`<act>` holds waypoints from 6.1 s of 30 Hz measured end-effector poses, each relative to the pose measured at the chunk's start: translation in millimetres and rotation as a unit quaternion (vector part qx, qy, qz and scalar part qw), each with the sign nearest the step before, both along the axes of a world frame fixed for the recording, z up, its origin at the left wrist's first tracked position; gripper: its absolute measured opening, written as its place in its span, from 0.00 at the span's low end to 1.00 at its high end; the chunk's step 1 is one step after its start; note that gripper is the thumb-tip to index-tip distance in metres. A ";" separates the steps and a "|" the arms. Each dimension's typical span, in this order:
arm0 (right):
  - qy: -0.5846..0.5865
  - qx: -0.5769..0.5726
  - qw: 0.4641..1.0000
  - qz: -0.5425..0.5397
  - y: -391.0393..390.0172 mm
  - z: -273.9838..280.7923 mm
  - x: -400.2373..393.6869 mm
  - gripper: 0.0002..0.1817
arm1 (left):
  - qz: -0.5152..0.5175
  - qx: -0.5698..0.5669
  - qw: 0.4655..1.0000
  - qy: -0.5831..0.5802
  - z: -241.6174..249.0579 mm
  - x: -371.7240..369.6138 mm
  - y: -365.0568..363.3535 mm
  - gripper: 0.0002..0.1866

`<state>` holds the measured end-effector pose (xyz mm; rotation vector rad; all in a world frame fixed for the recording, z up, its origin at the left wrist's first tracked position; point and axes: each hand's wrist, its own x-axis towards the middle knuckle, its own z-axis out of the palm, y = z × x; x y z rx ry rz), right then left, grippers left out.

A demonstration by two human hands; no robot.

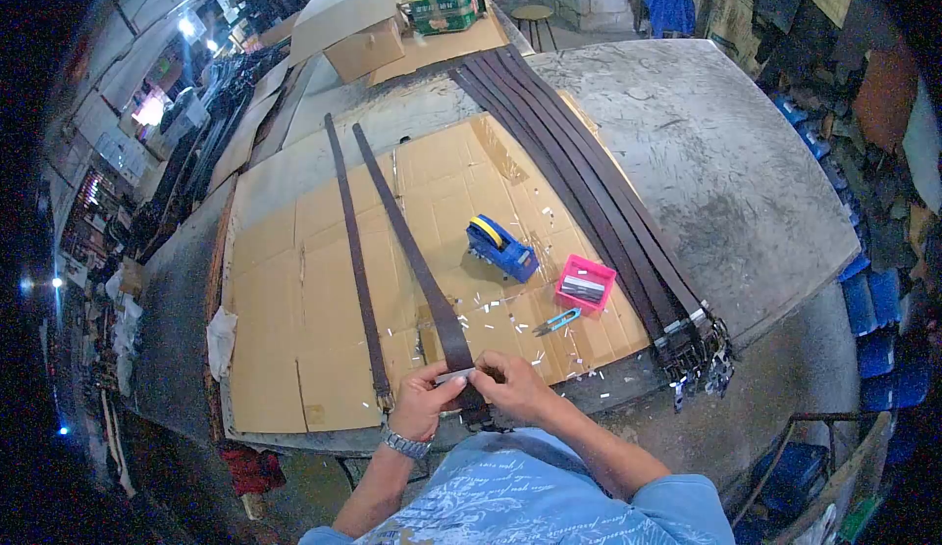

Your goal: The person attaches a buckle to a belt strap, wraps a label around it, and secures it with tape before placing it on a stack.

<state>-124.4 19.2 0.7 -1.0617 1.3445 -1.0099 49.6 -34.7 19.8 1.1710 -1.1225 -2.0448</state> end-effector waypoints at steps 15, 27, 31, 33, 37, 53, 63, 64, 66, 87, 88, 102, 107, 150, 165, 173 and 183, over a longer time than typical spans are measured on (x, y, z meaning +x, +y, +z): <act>-0.057 -0.003 0.998 -0.005 -3.7 -19.9 3.1 0.14 | -0.004 0.007 1.000 0.019 -9.9 -1.0 3.9 0.13; 0.005 -0.040 0.998 -0.052 -0.8 -12.6 8.9 0.11 | 0.077 -0.015 0.996 0.039 -7.6 -6.8 9.8 0.23; 0.195 -0.132 0.968 -0.082 -9.1 3.3 7.1 0.07 | 0.112 -0.277 0.929 -0.217 -14.4 7.5 24.1 0.22; 0.291 -0.206 0.930 -0.087 -10.4 2.2 10.7 0.07 | 0.077 -0.238 0.950 -0.186 -12.3 9.8 29.2 0.16; 0.380 -0.309 0.870 -0.049 -10.3 0.6 23.4 0.11 | 0.063 -0.056 0.994 -0.067 -19.5 2.4 25.8 0.17; 0.381 -0.332 0.863 0.006 14.5 23.1 23.8 0.16 | 0.127 -0.011 0.992 0.017 -14.3 5.8 9.1 0.10; 0.053 -0.080 0.992 -0.085 0.5 20.5 -5.2 0.11 | 0.062 -0.084 0.993 -0.059 4.6 7.1 15.7 0.11; 0.052 -0.080 0.992 -0.086 -1.4 18.3 -6.3 0.11 | 0.062 -0.077 0.994 -0.054 5.9 7.1 16.0 0.10; -0.003 -0.064 0.996 -0.058 -4.4 13.3 -6.9 0.10 | 0.057 -0.081 0.993 -0.063 5.6 8.3 15.8 0.10; 0.384 -0.383 0.838 -0.064 11.3 40.8 14.9 0.11 | 0.018 -0.106 0.991 -0.081 27.0 -2.9 25.7 0.10; 0.392 -0.388 0.832 -0.063 11.9 40.5 15.1 0.11 | 0.018 -0.090 0.994 -0.064 26.8 -2.6 25.4 0.11; 0.462 -0.379 0.802 0.010 23.1 40.6 9.3 0.11 | -0.025 -0.080 0.996 -0.035 16.7 1.1 18.4 0.10; 0.463 -0.376 0.802 0.021 28.3 41.5 6.4 0.15 | -0.005 -0.073 0.997 -0.036 17.4 1.5 16.9 0.09; 0.033 -0.059 0.997 0.038 20.2 24.2 -3.0 0.09 | -0.063 -0.151 0.981 -0.104 24.2 8.8 23.5 0.07; 0.146 -0.116 0.980 0.072 20.6 9.2 -6.3 0.09 | -0.077 -0.382 0.878 -0.276 50.9 9.7 6.0 0.09; 0.300 -0.268 0.892 0.205 13.8 18.9 -9.3 0.05 | -0.466 -0.488 0.670 -0.310 43.2 1.8 -18.9 0.09; 0.381 -0.338 0.860 -0.007 3.6 39.9 -15.9 0.15 | -0.049 -0.236 0.956 -0.167 -3.5 30.8 -3.2 0.09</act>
